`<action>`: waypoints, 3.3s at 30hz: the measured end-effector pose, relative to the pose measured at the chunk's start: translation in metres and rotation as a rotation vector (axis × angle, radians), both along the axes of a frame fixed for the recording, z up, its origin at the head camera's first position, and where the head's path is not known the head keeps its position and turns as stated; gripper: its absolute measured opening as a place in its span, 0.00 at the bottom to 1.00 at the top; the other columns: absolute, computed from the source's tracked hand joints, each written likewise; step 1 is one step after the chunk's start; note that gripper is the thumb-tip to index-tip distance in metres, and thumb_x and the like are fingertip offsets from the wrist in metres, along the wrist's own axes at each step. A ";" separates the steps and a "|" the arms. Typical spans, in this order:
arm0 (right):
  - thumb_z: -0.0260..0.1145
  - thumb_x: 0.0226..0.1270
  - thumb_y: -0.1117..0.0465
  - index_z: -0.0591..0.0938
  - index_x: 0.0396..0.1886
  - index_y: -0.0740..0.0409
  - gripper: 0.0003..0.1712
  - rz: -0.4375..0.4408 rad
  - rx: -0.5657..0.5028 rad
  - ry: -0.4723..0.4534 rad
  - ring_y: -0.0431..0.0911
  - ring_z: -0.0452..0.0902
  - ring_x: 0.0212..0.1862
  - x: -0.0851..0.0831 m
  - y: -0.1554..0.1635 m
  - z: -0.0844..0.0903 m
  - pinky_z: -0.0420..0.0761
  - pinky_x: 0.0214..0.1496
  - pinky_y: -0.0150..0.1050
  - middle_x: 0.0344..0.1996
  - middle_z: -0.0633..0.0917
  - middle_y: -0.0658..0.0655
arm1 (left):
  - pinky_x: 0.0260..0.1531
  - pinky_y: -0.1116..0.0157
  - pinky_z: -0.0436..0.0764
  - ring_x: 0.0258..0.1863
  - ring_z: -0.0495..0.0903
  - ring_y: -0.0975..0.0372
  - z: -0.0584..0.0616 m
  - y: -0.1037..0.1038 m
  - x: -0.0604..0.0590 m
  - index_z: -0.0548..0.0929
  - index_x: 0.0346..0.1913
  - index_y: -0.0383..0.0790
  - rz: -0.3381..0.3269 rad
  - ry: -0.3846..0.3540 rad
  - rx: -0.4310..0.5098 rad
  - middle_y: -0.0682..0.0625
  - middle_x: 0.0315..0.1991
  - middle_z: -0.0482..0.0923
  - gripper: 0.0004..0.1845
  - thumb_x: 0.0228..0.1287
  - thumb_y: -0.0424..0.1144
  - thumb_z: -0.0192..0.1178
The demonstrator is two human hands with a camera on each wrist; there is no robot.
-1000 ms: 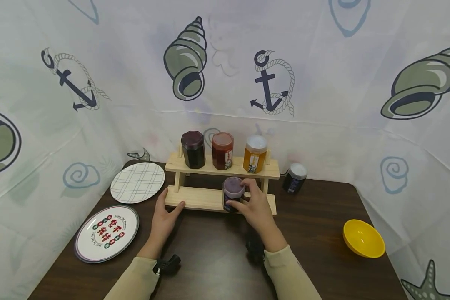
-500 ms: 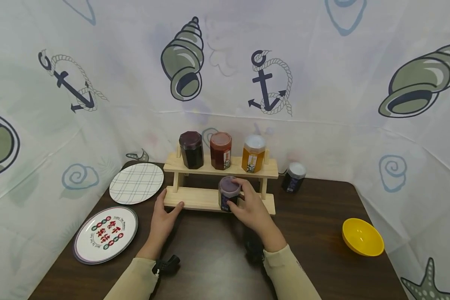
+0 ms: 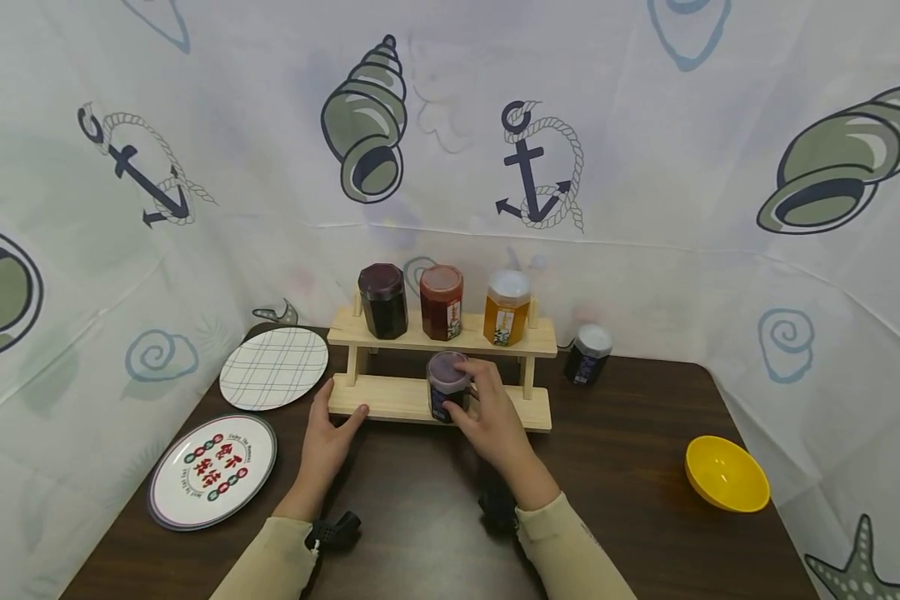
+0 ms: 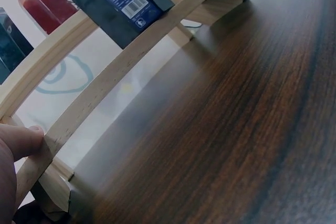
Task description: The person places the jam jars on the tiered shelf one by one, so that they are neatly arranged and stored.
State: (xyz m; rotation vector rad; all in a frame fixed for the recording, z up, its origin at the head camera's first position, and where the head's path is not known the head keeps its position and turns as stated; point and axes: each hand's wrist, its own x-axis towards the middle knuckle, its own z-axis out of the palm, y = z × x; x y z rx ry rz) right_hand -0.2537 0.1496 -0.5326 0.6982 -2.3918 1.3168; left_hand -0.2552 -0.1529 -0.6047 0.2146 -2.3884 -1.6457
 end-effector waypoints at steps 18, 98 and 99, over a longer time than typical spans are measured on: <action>0.75 0.74 0.66 0.68 0.82 0.29 0.46 -0.035 -0.059 -0.131 0.62 0.78 0.75 0.001 -0.011 -0.010 0.84 0.68 0.54 0.69 0.75 0.59 | 0.83 0.38 0.57 0.87 0.56 0.44 0.001 -0.001 -0.001 0.56 0.89 0.44 -0.007 -0.003 -0.008 0.37 0.85 0.57 0.50 0.74 0.49 0.73; 0.75 0.75 0.57 0.76 0.75 0.51 0.32 -0.697 -0.383 0.002 0.55 0.69 0.80 -0.024 0.148 0.028 0.68 0.77 0.65 0.71 0.71 0.64 | 0.81 0.35 0.59 0.85 0.59 0.39 -0.003 0.000 0.000 0.54 0.89 0.41 -0.005 0.008 -0.017 0.33 0.83 0.59 0.50 0.74 0.48 0.72; 0.75 0.74 0.57 0.75 0.76 0.50 0.33 -0.698 -0.384 -0.010 0.55 0.68 0.80 -0.026 0.149 0.027 0.68 0.77 0.64 0.72 0.71 0.64 | 0.81 0.35 0.59 0.85 0.59 0.40 -0.003 0.000 0.000 0.54 0.89 0.41 -0.005 0.005 -0.015 0.33 0.82 0.59 0.50 0.74 0.48 0.72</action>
